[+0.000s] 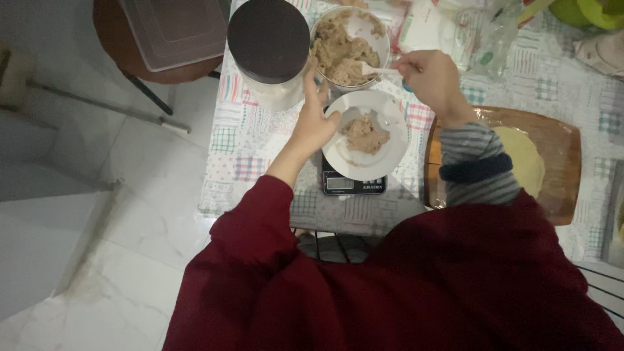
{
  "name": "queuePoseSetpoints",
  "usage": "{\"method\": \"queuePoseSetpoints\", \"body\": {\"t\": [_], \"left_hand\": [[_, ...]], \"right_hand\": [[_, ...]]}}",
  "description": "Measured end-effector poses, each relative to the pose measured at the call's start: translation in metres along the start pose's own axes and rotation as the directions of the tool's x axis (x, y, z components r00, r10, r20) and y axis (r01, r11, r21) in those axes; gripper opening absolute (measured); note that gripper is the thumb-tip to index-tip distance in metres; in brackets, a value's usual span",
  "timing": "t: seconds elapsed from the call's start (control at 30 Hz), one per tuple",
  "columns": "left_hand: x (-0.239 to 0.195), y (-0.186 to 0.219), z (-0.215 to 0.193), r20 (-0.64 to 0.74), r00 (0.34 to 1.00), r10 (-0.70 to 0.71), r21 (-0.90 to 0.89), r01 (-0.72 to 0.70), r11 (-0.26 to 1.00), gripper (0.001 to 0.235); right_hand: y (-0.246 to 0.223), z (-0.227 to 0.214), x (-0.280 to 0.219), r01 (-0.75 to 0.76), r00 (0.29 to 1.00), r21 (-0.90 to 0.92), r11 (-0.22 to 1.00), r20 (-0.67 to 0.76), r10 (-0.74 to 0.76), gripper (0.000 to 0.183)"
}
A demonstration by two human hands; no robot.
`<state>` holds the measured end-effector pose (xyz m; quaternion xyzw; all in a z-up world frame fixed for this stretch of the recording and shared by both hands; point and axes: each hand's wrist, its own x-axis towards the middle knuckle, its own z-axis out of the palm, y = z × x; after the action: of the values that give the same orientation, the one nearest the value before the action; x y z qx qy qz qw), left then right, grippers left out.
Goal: The person weighs a portion of filling on a digital scale, then spreads it onto a round flatbread using a spatula. They roll the flatbread into a cylinder and place it on a tray with other finished rolls.
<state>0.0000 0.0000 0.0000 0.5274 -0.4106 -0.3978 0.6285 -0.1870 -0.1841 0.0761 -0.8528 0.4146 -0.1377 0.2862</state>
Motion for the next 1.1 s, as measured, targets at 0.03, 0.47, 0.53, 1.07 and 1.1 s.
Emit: {"method": "queuePoseSetpoints", "body": {"t": [0.03,0.47,0.53,1.07,1.1], "left_hand": [[-0.001,0.002,0.0,0.003,1.0,-0.007,0.006,0.007,1.0,0.102],[-0.017,0.021,-0.001,0.039,0.999,0.025,0.023,-0.026,0.999,0.1],[-0.031,0.029,-0.003,0.032,0.999,0.031,0.002,-0.031,1.0,0.099],[-0.164,0.096,-0.034,0.011,0.998,0.055,-0.036,-0.054,0.998,0.092],[-0.168,0.097,-0.036,0.001,0.999,0.052,-0.028,-0.052,0.998,0.092]], "right_hand": [[0.0,0.003,-0.002,-0.011,1.0,0.014,1.0,0.0,0.011,0.018],[0.015,0.018,-0.019,-0.37,0.929,0.625,0.687,0.27,0.253,0.021],[0.009,0.015,-0.029,-0.41,0.912,0.665,0.624,0.303,0.276,0.022],[-0.035,-0.011,-0.187,0.341,0.843,-0.31,0.888,-0.317,-0.434,0.029],[-0.04,-0.008,-0.19,0.323,0.842,-0.29,0.901,-0.347,-0.413,0.029]]}}
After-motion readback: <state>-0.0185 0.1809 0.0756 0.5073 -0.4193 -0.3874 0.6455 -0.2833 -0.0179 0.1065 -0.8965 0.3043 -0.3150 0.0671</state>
